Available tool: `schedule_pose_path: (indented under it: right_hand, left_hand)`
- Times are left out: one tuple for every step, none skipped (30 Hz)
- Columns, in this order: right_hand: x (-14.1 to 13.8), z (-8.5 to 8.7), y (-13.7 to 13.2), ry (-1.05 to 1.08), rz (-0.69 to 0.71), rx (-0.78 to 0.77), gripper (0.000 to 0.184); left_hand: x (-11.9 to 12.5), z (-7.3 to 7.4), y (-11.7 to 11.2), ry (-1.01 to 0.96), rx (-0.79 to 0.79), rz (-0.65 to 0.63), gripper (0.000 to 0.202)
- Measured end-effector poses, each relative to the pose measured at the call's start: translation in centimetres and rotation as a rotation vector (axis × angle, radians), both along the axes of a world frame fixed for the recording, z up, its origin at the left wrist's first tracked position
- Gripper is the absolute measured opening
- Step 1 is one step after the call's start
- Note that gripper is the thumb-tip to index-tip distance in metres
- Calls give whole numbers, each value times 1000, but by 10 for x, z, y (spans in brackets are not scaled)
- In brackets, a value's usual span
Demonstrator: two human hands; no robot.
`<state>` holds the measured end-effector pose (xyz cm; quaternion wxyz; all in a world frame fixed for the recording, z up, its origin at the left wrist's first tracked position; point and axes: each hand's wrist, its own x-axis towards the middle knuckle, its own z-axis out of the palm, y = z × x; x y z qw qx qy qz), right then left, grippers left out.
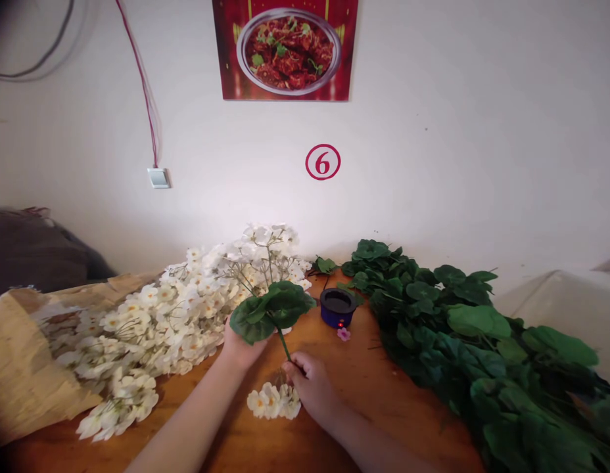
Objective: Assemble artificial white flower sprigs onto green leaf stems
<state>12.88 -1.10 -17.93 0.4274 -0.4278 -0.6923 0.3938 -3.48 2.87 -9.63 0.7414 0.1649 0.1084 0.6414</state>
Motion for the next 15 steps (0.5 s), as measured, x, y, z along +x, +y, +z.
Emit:
schedule_pose_path:
  right_hand:
    - [0, 0, 0, 6, 4, -2, 28]
    - [0, 0, 0, 10, 9, -4, 27]
    - [0, 0, -1, 12, 12, -7, 27]
    - [-1, 0, -1, 12, 15, -10, 26]
    - [-1, 0, -1, 11, 18, -15, 25]
    - [-1, -1, -1, 9, 19, -23, 24]
    - [-1, -1, -1, 9, 22, -34, 23]
    - [-1, -2, -1, 12, 24, -44, 22]
    - [-1, -2, -1, 19, 27, -54, 21]
    - [-2, -2, -1, 26, 32, -62, 20]
    - [-2, -3, -1, 33, 36, -67, 20]
    - [-2, -3, -1, 38, 41, -67, 20]
    - [-2, -3, -1, 41, 46, -66, 20]
    - [-2, -3, -2, 43, 48, -67, 20]
    - [-2, -3, -1, 43, 51, -69, 21]
  left_hand:
    - [0, 0, -1, 2, -11, 4, 18]
    - [1, 1, -2, 1, -21, 9, 18]
    - [1, 1, -2, -3, -30, 12, 18]
    - [1, 2, -3, -12, -37, 14, 18]
    - [2, 2, -3, -24, -42, 14, 17]
    - [2, 3, -4, -34, -43, 12, 16]
    - [2, 4, -4, -40, -41, 9, 15]
    - [3, 4, -5, -39, -35, 5, 15]
    - [3, 5, -5, -34, -26, 2, 15]
    - [4, 6, -6, -25, -17, -1, 15]
    - [5, 7, -7, -13, -7, -4, 15]
    - [6, 8, -8, -3, 0, -4, 15]
    - [7, 9, -9, 6, 5, -3, 15]
    - [8, 9, -10, 14, 6, 3, 15]
    - [9, 9, -11, 24, 7, 20, 15]
